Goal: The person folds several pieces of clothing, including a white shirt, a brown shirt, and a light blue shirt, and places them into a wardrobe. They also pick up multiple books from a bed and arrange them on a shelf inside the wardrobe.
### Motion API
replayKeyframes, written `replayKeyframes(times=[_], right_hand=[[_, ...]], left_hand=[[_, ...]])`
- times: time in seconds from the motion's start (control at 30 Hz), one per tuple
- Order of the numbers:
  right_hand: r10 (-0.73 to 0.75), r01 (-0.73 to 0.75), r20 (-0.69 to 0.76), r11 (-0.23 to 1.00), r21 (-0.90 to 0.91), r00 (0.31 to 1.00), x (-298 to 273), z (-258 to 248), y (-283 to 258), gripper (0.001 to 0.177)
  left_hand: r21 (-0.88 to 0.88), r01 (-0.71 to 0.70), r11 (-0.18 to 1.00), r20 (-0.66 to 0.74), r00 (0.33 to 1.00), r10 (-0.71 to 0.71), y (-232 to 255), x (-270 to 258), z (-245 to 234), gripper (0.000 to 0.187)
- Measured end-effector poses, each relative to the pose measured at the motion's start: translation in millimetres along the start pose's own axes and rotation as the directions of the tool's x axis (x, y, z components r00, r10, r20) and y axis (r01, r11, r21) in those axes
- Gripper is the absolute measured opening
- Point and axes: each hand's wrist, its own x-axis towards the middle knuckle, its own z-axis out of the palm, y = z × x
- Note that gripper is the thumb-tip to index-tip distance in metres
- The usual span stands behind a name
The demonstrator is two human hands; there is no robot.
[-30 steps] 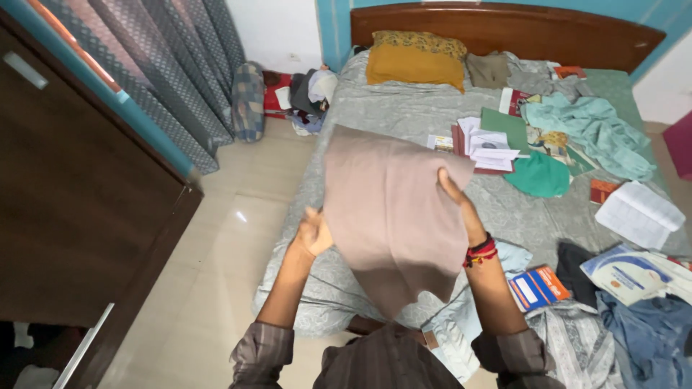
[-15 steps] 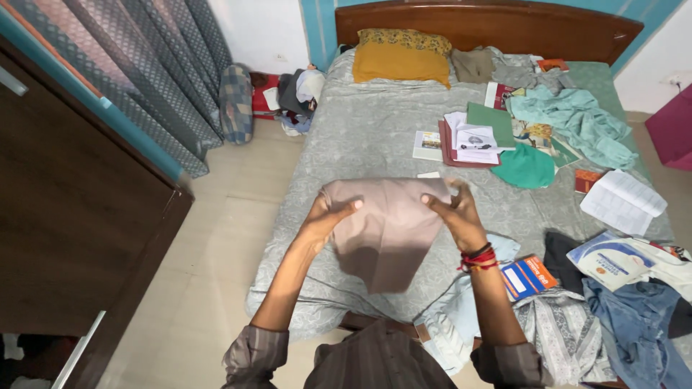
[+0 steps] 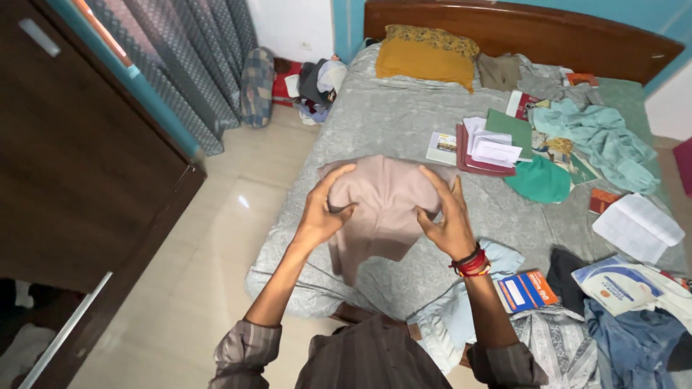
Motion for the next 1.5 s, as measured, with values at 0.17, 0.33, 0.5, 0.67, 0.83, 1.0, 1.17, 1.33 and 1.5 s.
replayKeyframes(times=[0.17,0.33,0.5,0.67,0.83,1.0,1.17,1.33,1.5], right_hand=[[0.367,-0.373,0.094,0.842,0.389,0.926,-6,-6,10,0.077],[0.443,-0.464,0.271,0.416,0.782,0.855,-14,-17,21,0.072],[0.34,-0.414,0.254,0.572,0.709,0.905,-29,-22,34,0.089],[0.368,-0.383,0.155,0.704,0.598,0.917,-34,-4,52,0.042],[0.109,-0.106,0.018,0.887,0.449,0.994,-30,-7,71,0.017],[0.462,-0.585,0.435,0.251,0.771,0.773,-85,67,164,0.046],[0.185,-0.59,0.595,-0.087,0.803,0.782,-109,124,187,0.084],[-0.149,-0.601,0.63,0.198,0.774,0.762,-75,102,96,0.111],[-0.001,-0.811,0.811,0.011,0.585,0.585,-41,107,54,0.086]], left_hand=[[0.156,0.06,0.986,-0.127,0.991,-0.04,36,-1,3,0.066],[0.148,0.105,0.983,-0.17,0.982,-0.079,45,-5,1,0.053],[0.186,0.155,0.97,-0.209,0.971,-0.115,63,-6,0,0.03],[0.474,-0.03,0.88,-0.219,0.964,0.151,97,-2,-7,0.027],[0.33,0.078,0.941,-0.155,0.988,-0.028,97,-6,-20,0.033],[-0.154,0.483,0.862,-0.017,0.871,-0.491,53,-24,-24,0.055],[-0.442,0.6,0.667,-0.199,0.659,-0.725,40,-31,-29,0.068],[-0.689,0.587,0.424,-0.138,0.468,-0.873,44,-43,-62,0.065],[-0.833,0.423,0.357,-0.008,0.634,-0.773,23,-71,-95,0.059]])
